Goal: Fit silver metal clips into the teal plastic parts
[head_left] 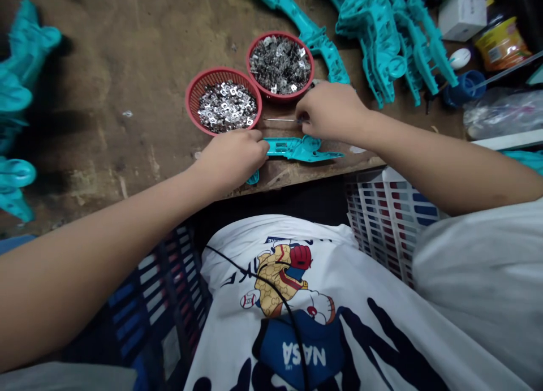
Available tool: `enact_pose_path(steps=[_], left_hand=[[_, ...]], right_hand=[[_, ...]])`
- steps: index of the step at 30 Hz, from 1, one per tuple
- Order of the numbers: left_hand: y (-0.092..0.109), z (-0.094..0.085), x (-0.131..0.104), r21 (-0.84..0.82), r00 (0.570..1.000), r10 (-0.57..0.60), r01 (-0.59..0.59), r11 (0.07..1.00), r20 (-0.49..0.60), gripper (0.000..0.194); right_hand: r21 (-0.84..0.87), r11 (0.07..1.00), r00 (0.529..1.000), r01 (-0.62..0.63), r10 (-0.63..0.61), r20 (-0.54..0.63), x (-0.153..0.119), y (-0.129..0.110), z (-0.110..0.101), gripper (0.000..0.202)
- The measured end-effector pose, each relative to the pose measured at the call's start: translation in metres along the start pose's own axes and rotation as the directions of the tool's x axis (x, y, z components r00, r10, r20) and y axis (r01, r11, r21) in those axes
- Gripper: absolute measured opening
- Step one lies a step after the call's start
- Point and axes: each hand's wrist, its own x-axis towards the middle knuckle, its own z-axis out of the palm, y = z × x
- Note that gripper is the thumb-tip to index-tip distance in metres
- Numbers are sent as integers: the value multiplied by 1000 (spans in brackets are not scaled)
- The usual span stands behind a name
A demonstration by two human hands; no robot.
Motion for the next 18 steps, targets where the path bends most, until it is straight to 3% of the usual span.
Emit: enact_pose_path(steps=[3,7,11,18], left_hand=[[8,-14,-2,28,999,-48,48,998,-5,37],[18,-23,-5,21,990,-142,142,990,-15,39],[19,-15,-2,89,977,-174,164,982,127,51],[22,-2,6,148,960,-165,134,980,225,72]], right_hand=[[56,998,987,11,-20,161,-16,-17,-29,24],[-11,999,941,37,-31,338,-29,-42,-53,41],[-53,998,932,44,-22,361,-28,-49,-52,45],[-85,995,922,58,-21,385,-26,-56,-54,37]])
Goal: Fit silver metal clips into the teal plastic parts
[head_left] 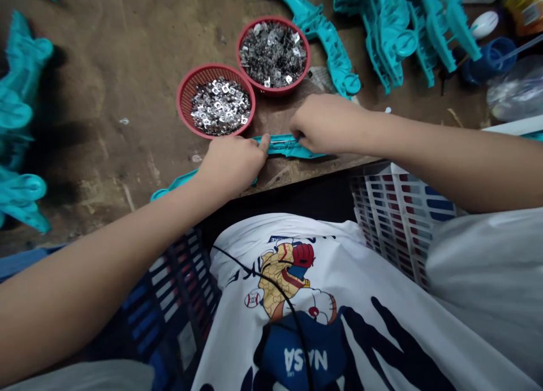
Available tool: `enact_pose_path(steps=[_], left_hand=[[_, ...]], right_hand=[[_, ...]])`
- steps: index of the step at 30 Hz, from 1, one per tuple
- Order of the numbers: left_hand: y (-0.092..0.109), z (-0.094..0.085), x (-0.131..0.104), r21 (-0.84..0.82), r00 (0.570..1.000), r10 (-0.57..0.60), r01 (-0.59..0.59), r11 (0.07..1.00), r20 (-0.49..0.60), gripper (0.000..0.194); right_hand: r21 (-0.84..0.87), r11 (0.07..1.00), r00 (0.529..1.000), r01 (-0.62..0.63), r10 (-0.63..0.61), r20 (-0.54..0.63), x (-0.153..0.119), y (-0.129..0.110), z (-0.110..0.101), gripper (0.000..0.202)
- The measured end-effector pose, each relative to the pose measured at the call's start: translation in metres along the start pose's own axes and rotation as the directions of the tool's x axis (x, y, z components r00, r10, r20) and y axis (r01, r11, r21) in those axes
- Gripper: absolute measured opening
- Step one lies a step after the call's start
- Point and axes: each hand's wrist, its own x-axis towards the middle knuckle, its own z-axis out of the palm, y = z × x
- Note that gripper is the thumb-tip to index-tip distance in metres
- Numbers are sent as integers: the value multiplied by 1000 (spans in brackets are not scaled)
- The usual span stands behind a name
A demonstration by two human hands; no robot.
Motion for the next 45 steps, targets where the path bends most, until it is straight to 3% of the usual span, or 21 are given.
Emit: enact_pose_path(steps=[9,13,21,32,38,41,45], left_hand=[[27,-17,-2,69,992,-31,22,997,124,83],[27,-21,-1,71,986,-40,29,997,161,81],[5,-7,-4,70,998,-31,28,997,51,73],[21,-10,-1,140,992,-71,55,989,107,79],[20,-5,-1,139,998,-61,56,989,27,83],[15,-5,-5,124,999,-46,49,991,-21,75],[10,-3,-9,64,991,-71,78,995,-110,69]], right_hand=[[-61,998,999,16,-13,40,-2,-12,-1,41],[-91,996,999,18,-15,32,-1,-13,1,48],[-25,994,993,108,-109,-49,14,5,17,39],[-134,987,994,94,-99,-35,3,-8,6,42],[-82,986,983,146,-154,-102,8,-6,15,41],[-83,989,987,126,-133,-87,6,-2,8,36],[-121,988,995,96,-100,-27,1,21,-11,27]])
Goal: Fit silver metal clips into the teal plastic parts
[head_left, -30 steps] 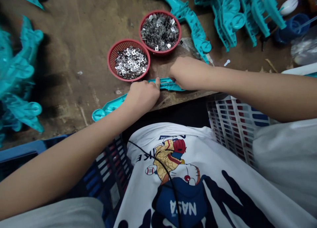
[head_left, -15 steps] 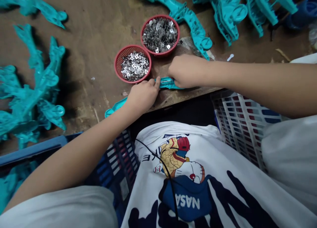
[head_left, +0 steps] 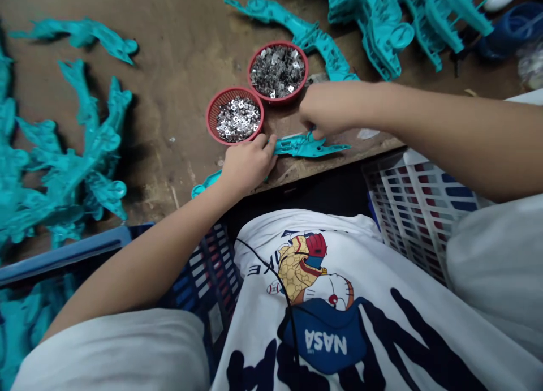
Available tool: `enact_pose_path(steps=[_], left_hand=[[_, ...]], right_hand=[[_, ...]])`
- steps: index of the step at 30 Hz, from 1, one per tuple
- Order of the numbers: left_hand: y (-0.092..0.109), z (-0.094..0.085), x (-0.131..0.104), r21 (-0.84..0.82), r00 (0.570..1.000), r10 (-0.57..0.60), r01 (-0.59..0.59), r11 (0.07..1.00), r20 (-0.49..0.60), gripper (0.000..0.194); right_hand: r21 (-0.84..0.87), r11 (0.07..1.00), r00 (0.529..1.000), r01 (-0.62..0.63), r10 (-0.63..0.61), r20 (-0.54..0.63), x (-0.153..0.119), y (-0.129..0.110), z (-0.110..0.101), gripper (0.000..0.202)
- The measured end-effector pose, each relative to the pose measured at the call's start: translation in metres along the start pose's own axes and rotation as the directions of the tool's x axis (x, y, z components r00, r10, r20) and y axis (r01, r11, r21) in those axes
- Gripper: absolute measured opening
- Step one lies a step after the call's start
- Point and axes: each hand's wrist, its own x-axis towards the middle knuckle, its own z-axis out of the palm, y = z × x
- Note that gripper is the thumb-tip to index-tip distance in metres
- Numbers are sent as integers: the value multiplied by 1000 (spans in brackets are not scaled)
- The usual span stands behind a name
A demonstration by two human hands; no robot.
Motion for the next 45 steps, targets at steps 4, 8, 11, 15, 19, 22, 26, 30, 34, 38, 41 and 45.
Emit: enact_pose_path(steps=[4,8,11,15,19,22,26,30,34,38,41,45], left_hand=[[-2,10,-2,-26,998,20,-22,999,-61,70],[-7,20,-1,-74,993,60,-67,995,-99,65],[-9,22,1,-77,992,61,-69,995,-112,63],[-8,21,5,-53,997,54,-57,997,-61,63],[-7,21,6,-69,998,36,-40,997,-56,62],[-8,22,4,-86,996,38,-45,995,-78,61],[-9,21,2,-82,994,66,-73,994,-81,63],[-7,18,0,-63,995,75,-79,995,-60,64],[-5,18,0,-27,995,68,-70,997,-67,65],[-4,20,1,-22,996,64,-65,998,-60,66],[-3,18,2,-36,997,53,-55,998,-55,64],[-1,14,2,12,997,61,-61,998,-46,63]], right_hand=[[135,989,980,-53,78,-185,1,17,-5,41],[445,895,954,31,106,-280,9,7,8,57],[514,851,962,104,45,-269,14,-2,20,59],[454,879,970,146,-36,-242,15,-4,27,60],[394,909,975,138,-55,-217,12,-5,23,54],[359,926,980,118,-51,-191,11,-9,19,51],[334,937,984,105,-50,-170,9,-13,16,46],[347,933,985,95,-37,-171,7,-13,14,45],[322,941,983,106,-51,-175,9,-12,15,46],[287,952,988,105,-68,-136,13,-12,19,48],[282,953,989,110,-79,-122,12,-10,21,48],[242,967,980,83,-36,-194,11,0,19,55]])
